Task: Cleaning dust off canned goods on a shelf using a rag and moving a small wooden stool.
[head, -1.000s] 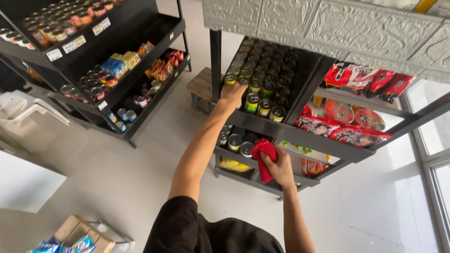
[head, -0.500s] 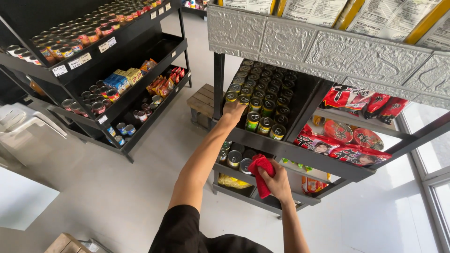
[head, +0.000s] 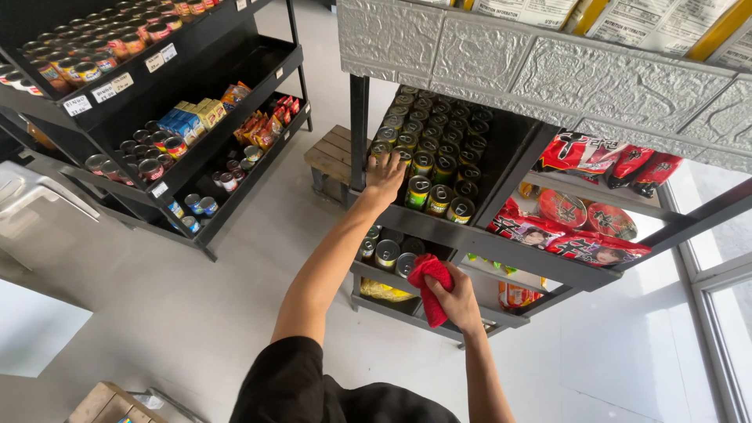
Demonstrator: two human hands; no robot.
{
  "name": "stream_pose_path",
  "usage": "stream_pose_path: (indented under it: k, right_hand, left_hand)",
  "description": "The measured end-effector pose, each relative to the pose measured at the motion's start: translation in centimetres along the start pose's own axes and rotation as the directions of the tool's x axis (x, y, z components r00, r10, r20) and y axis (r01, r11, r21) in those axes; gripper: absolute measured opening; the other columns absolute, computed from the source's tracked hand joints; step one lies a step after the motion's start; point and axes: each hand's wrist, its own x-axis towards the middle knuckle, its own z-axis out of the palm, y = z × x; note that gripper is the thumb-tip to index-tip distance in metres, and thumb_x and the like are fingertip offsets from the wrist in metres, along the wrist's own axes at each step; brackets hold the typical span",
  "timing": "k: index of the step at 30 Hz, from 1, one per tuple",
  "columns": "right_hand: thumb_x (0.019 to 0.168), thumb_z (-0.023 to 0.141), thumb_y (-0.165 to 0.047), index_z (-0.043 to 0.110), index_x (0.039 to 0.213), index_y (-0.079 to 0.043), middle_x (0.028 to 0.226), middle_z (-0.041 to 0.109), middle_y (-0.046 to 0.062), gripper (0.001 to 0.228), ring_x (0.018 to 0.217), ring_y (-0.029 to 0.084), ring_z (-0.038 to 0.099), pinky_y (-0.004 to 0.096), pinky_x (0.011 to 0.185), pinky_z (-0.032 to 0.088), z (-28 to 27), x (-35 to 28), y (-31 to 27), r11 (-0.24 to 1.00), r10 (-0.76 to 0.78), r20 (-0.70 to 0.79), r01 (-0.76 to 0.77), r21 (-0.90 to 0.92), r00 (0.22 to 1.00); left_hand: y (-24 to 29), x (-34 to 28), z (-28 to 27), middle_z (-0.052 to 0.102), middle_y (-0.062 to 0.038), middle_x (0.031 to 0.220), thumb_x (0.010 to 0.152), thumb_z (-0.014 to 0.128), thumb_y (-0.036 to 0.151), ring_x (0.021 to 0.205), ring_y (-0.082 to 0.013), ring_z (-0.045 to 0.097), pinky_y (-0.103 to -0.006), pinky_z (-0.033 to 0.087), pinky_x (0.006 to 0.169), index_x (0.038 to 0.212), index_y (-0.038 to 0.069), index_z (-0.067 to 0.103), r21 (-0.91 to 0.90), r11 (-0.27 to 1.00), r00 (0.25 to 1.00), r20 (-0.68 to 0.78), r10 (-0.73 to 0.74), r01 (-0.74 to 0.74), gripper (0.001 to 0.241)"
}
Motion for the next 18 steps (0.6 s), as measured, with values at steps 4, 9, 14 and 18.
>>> stream_pose_path:
  k: [4, 9, 14, 18]
  right_hand:
    - [0.086, 0.074, -0.022, 0.073, 0.104, -0.002, 0.067, 0.067, 0.019, 0.027, 0.056, 0.03, 0.069, 0.038, 0.055, 0.055, -0.1, -0.4, 0.5, 1.0, 0.018, -0.005, -0.018, 0.024, 1.0]
    - [0.086, 0.075, -0.025, 0.073, 0.105, -0.003, 0.067, 0.066, 0.019, 0.029, 0.057, 0.03, 0.068, 0.039, 0.056, 0.053, 1.0, -0.7, 0.3, 1.0, 0.021, 0.013, -0.022, 0.009, 1.0]
    - [0.085, 0.075, -0.025, 0.074, 0.103, -0.004, 0.068, 0.067, 0.019, 0.027, 0.058, 0.029, 0.069, 0.038, 0.057, 0.054, 1.1, -1.3, 0.2, 0.998, 0.055, 0.016, -0.055, 0.027, 0.998]
    - [0.082, 0.078, -0.022, 0.074, 0.095, -0.005, 0.065, 0.067, 0.017, 0.022, 0.058, 0.028, 0.066, 0.038, 0.057, 0.052, 0.8, -2.5, -1.2, 0.996, 0.028, -0.074, -0.022, 0.086, 0.997]
  left_hand:
    - [2.0, -1.6, 0.6, 0.04, -0.024, 0.144, 0.078, 0.074, 0.004, 0.13, -0.0446, 0.046, -0.0611, 0.033, 0.105, 0.146, 0.008, 0.038, -0.514, 0.856, 0.993, -0.121, -0.004, -0.059, 0.078]
    - [3.5, -4.5, -0.9, 0.048, -0.028, 0.15, 0.085, 0.079, 0.03, 0.14, -0.0442, 0.048, -0.0714, 0.025, 0.113, 0.159, 0.007, 0.027, -0.757, 0.653, 0.999, -0.033, -0.006, -0.021, 0.094]
    - [4.2, -6.2, 0.7, 0.068, -0.017, 0.12, 0.095, 0.071, 0.041, 0.115, -0.0368, 0.068, -0.0501, 0.056, 0.096, 0.135, 0.009, 0.055, -0.831, 0.52, 0.898, -0.367, -0.242, -0.199, 0.054]
    - [3.7, -11.9, -5.0, 0.062, -0.027, 0.131, 0.092, 0.077, 0.018, 0.124, -0.0474, 0.06, -0.0567, 0.054, 0.102, 0.142, 0.006, 0.052, -0.932, 0.185, 0.827, -0.362, -0.431, -0.311, 0.058]
